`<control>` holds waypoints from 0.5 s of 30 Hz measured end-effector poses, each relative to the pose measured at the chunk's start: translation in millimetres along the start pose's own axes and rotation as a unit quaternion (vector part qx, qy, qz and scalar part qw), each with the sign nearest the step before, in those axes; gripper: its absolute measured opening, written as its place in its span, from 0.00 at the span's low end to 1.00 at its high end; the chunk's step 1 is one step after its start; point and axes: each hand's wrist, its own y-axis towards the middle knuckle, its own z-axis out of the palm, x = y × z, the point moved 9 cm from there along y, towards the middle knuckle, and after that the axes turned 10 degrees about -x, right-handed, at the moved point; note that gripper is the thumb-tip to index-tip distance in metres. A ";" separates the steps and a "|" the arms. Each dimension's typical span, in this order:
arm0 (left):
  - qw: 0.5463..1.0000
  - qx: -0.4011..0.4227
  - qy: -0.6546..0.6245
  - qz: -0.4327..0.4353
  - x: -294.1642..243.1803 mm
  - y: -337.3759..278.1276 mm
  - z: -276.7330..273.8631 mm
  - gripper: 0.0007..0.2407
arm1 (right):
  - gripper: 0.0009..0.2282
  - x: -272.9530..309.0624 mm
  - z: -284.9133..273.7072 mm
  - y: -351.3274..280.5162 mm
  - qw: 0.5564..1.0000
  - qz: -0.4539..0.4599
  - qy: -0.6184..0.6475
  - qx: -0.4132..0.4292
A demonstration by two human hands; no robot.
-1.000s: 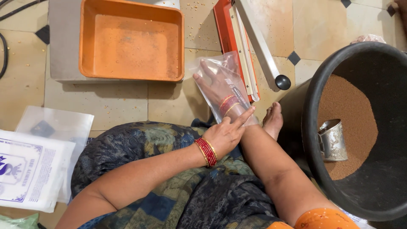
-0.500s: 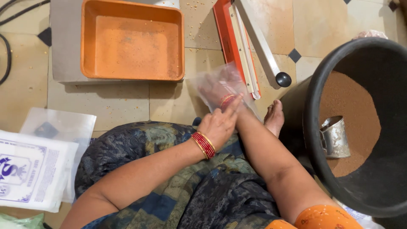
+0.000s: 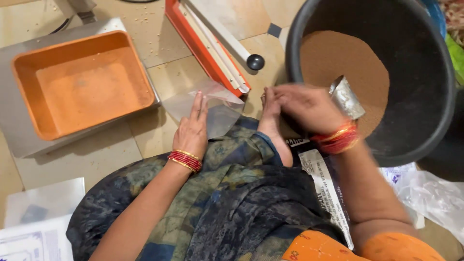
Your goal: The recorder is shown scooping a powdered substance from a large bin into small plastic bags, weighing them on a scale, and then using a heat sealer to seal the bags.
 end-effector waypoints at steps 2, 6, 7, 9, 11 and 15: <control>1.000 -0.006 -0.009 0.011 -0.8 -1.9 3.9 0.30 | 0.13 -58.6 -58.1 -2.6 0.977 0.163 -0.123 -0.056; 1.000 -0.002 -0.020 0.020 -4.9 -2.8 7.4 0.28 | 0.16 -262.8 -126.7 -48.6 0.861 0.342 -0.377 0.009; 1.000 -0.001 -0.018 0.023 -5.4 -3.8 7.6 0.28 | 0.16 -296.0 -118.5 -58.3 0.861 0.344 -0.375 0.007; 0.999 -0.016 -0.024 0.037 -7.0 -2.5 4.8 0.30 | 0.17 -360.3 -85.3 -73.5 0.874 0.300 -0.371 0.093; 0.999 -0.015 -0.013 0.041 -6.3 -1.0 3.5 0.32 | 0.18 -382.8 -51.5 -63.2 0.857 0.303 -0.397 0.125; 0.999 -0.031 -0.002 0.045 -3.8 0.5 4.4 0.33 | 0.26 -479.9 -12.8 -63.4 0.801 0.322 -0.462 0.202</control>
